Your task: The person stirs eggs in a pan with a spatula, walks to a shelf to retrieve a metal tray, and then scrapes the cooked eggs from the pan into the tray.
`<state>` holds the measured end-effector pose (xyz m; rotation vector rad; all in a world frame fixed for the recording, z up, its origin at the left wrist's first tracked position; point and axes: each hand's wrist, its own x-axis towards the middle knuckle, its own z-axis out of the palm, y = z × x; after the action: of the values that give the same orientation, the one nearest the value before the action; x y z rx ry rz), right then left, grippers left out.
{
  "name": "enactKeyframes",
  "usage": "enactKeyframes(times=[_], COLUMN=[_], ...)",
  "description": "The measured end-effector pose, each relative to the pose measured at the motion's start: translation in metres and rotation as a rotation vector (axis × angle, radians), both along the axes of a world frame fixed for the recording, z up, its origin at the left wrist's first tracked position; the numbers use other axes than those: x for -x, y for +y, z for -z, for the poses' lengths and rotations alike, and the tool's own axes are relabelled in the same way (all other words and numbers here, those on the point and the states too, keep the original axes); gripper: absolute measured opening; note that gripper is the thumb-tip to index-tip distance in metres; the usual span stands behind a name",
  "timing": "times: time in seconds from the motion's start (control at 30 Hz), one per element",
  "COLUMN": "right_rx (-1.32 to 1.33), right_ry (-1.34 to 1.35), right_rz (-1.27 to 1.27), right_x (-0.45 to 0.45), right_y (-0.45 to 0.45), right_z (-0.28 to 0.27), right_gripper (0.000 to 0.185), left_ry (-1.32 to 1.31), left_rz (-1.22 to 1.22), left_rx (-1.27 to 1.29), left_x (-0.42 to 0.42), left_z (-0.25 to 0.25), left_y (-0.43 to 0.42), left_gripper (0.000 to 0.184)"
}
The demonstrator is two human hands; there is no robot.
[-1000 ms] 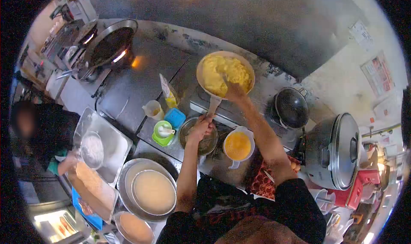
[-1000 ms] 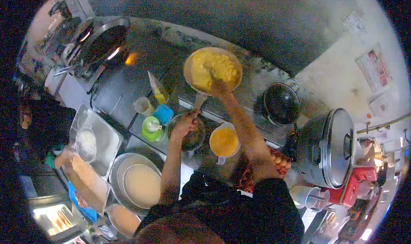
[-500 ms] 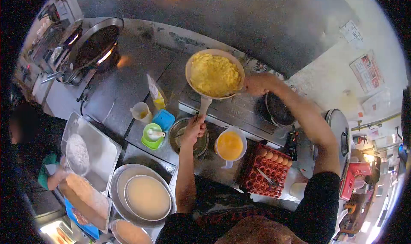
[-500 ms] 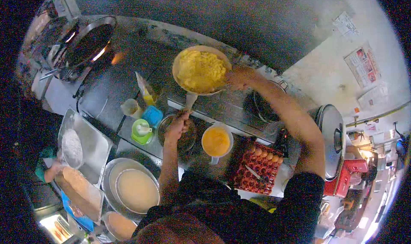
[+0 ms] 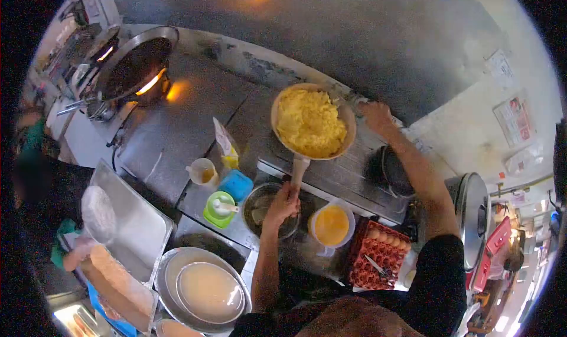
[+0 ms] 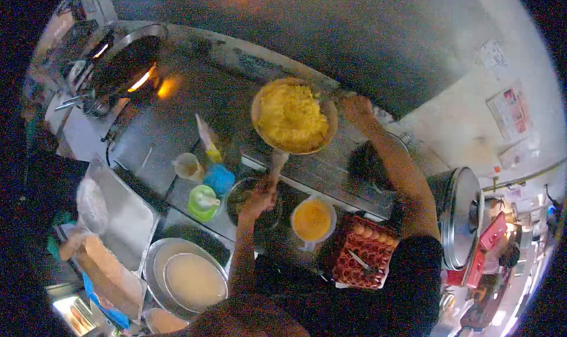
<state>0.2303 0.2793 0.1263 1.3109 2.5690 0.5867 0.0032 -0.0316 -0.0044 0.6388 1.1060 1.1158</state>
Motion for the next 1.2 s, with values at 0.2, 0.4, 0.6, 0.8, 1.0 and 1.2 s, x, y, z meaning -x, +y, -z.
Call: enactKeyframes(times=[0.2, 0.4, 0.6, 0.8, 1.0, 1.2], right_rx=[0.105, 0.001, 0.02, 0.21, 0.133, 0.046], right_ry=[0.095, 0.217, 0.128, 0.073, -0.158, -0.347], right_rz=[-0.164, -0.55, -0.762, -0.621, -0.39, -0.231], right_x=[0.035, 0.089, 0.104, 0.02, -0.004, 0.056], right_y=[0.085, 0.119, 0.072, -0.01, -0.054, -0.021], right_z=[0.006, 0.01, -0.004, 0.002, -0.127, -0.157], right_gripper=[0.032, 0.024, 0.018, 0.017, 0.03, 0.017], left_ry=[0.18, -0.035, -0.022, -0.015, 0.031, 0.012], left_rz=[0.052, 0.038, 0.032, -0.053, 0.017, 0.005], left_rx=[-0.108, 0.059, 0.102, 0.077, 0.109, 0.18], left_x=[0.004, 0.002, 0.001, -0.005, -0.005, -0.006], left_z=[-0.002, -0.017, -0.016, 0.005, -0.001, 0.001], left_y=[0.0, 0.001, -0.001, -0.002, 0.004, 0.003], left_gripper=[0.024, 0.021, 0.026, 0.029, 0.027, 0.028])
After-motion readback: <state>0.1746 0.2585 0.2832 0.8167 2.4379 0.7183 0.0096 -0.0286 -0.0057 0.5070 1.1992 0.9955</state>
